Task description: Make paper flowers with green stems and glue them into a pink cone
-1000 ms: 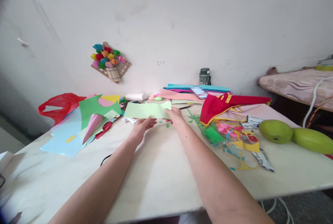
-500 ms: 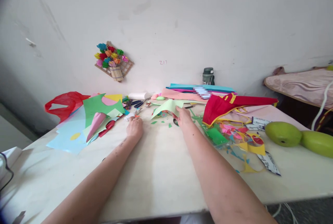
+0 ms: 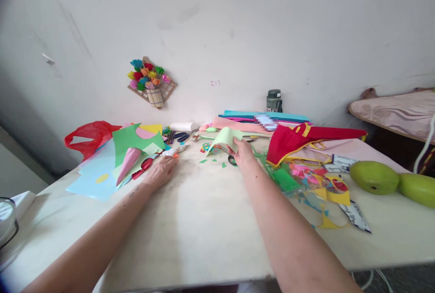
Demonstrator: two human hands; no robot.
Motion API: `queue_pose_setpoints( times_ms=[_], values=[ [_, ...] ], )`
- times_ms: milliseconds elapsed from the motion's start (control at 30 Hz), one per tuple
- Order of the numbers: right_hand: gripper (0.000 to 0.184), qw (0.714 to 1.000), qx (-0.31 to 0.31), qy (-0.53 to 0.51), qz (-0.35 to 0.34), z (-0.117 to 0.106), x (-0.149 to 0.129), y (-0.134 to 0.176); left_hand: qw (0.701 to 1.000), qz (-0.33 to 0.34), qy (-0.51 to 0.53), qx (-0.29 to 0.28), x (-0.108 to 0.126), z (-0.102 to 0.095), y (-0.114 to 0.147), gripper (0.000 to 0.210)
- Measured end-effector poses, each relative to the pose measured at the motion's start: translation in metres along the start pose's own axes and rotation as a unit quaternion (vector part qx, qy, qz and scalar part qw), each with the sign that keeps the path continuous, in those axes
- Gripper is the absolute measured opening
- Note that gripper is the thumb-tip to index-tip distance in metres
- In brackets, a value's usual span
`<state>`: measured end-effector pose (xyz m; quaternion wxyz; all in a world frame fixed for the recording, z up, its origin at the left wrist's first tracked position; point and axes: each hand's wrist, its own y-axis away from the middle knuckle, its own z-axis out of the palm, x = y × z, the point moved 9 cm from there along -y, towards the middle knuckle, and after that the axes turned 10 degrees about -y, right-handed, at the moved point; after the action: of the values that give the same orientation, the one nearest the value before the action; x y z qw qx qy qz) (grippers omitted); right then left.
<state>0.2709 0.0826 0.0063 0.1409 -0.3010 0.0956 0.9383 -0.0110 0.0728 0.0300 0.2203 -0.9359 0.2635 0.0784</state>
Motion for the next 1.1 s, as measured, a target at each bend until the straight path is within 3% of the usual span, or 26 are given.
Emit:
queue_pose_setpoints(
  times_ms=[133,267,467,533,700,767,833,900,967,1000,1067,1100],
  values=[
    [0.009,1.000,-0.031,0.008,0.000,0.006,0.000,0.001,0.999,0.019,-0.029,0.001,0.000,-0.011,0.003,0.038],
    [0.011,0.997,-0.078,0.015,0.006,0.018,0.005,0.003,0.996,-0.073,0.028,0.041,0.009,-0.031,-0.008,0.042],
    [0.011,0.991,-0.127,0.030,0.027,0.036,0.016,0.015,0.968,-0.079,0.222,0.089,0.068,-0.032,-0.034,0.091],
    [0.011,0.990,-0.127,0.027,0.046,0.040,0.019,0.020,0.959,-0.086,0.243,0.114,0.080,-0.031,-0.039,0.095],
    [0.009,0.988,-0.130,0.011,0.086,0.049,0.026,0.028,0.944,-0.123,0.231,0.201,0.069,-0.047,-0.037,0.045],
    [0.008,0.987,-0.129,-0.005,0.090,0.050,0.032,0.029,0.939,-0.162,0.216,0.213,0.053,-0.055,-0.032,0.045],
    [0.025,0.985,-0.140,0.001,0.102,0.052,0.046,0.032,0.930,-0.217,0.201,0.219,0.035,-0.062,-0.023,0.045],
    [0.042,0.976,-0.170,0.070,0.120,0.057,0.068,0.040,0.924,-0.267,0.178,0.208,0.024,-0.066,-0.016,0.045],
    [0.047,0.949,-0.220,0.201,0.101,0.064,0.088,0.052,0.925,-0.301,0.147,0.179,0.022,-0.069,-0.013,0.046],
    [0.046,0.915,-0.277,0.287,0.065,0.073,0.095,0.061,0.928,-0.310,0.131,0.162,0.023,-0.070,-0.012,0.047],
    [0.039,0.787,-0.390,0.478,-0.034,0.089,0.110,0.082,0.935,-0.315,0.097,0.131,0.027,-0.073,-0.012,0.048],
    [0.033,0.746,-0.415,0.518,-0.053,0.091,0.116,0.089,0.939,-0.314,0.080,0.119,0.029,-0.075,-0.012,0.048]
  ],
)
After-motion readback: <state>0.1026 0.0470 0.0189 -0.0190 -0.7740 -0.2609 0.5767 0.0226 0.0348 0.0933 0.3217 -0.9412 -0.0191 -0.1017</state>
